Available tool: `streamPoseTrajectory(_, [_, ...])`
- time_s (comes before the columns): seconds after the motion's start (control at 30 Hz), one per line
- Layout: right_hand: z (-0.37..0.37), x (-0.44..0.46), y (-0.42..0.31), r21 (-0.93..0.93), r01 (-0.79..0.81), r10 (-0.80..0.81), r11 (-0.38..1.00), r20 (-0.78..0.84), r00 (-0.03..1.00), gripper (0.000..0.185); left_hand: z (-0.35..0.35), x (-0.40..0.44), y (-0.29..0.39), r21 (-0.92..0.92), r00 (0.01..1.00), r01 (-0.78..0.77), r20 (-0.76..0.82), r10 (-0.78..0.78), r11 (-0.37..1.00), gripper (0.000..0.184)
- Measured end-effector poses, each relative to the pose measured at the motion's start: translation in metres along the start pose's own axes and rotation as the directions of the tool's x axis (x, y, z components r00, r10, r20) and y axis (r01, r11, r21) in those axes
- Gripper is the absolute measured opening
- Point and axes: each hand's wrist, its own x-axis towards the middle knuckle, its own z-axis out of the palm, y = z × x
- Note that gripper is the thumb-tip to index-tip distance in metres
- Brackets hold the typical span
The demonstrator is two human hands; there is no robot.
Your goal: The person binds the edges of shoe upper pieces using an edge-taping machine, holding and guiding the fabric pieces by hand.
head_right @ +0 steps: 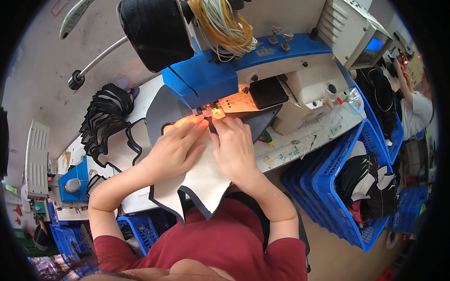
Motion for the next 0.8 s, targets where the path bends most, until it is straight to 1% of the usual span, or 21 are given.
streamPoseTrajectory(0.07, [0.003,0.002,0.006,-0.012,0.032,-0.032,0.999,0.003,0.999,0.025,0.001,0.001,0.0,0.018,1.0,0.018,-0.022,-0.017,1.0,0.043])
streamPoseTrajectory(0.13, [0.005,0.007,0.009,0.001,0.031,-0.031,1.0,0.02,0.999,0.026,0.003,0.002,-0.001,0.049,0.998,0.043,-0.04,-0.041,0.998,0.042])
streamPoseTrajectory(0.23, [0.006,0.013,0.013,0.028,0.046,-0.047,0.999,0.023,0.999,0.027,0.005,0.005,-0.003,0.06,0.996,0.037,-0.083,-0.032,0.998,0.038])
streamPoseTrajectory(0.33, [0.008,0.019,0.014,0.039,0.057,-0.058,0.998,0.04,0.998,0.027,0.007,0.006,-0.009,0.076,0.996,0.021,-0.084,-0.015,0.997,0.037])
streamPoseTrajectory(0.43, [0.009,0.022,0.017,0.024,0.072,-0.073,0.997,0.037,0.997,0.027,-0.001,0.013,-0.008,-0.019,0.997,0.083,0.0,-0.083,0.996,0.035])
streamPoseTrajectory(0.47, [0.01,0.023,0.018,0.018,0.082,-0.082,0.996,0.03,0.996,0.027,-0.001,0.014,-0.009,-0.029,0.997,0.083,-0.009,-0.083,0.996,0.035])
streamPoseTrajectory(0.57, [0.011,0.025,0.016,0.045,0.015,-0.017,0.999,0.044,0.999,0.025,0.0,0.015,-0.014,-0.045,0.997,0.074,-0.024,-0.075,0.996,0.036])
streamPoseTrajectory(0.63, [0.009,0.025,0.013,0.056,0.003,-0.005,0.998,0.032,0.999,0.024,-0.001,0.015,-0.016,-0.045,0.998,0.054,-0.023,-0.056,0.998,0.037])
streamPoseTrajectory(0.73, [0.009,0.026,0.014,0.063,-0.011,0.009,0.998,0.029,1.0,0.024,-0.001,0.015,-0.016,-0.048,0.997,0.069,-0.013,-0.07,0.996,0.04])
streamPoseTrajectory(0.8, [0.01,0.026,0.014,0.068,-0.012,0.01,0.998,0.028,1.0,0.024,0.006,0.011,-0.019,-0.018,0.993,0.055,-0.106,-0.056,0.998,0.042])
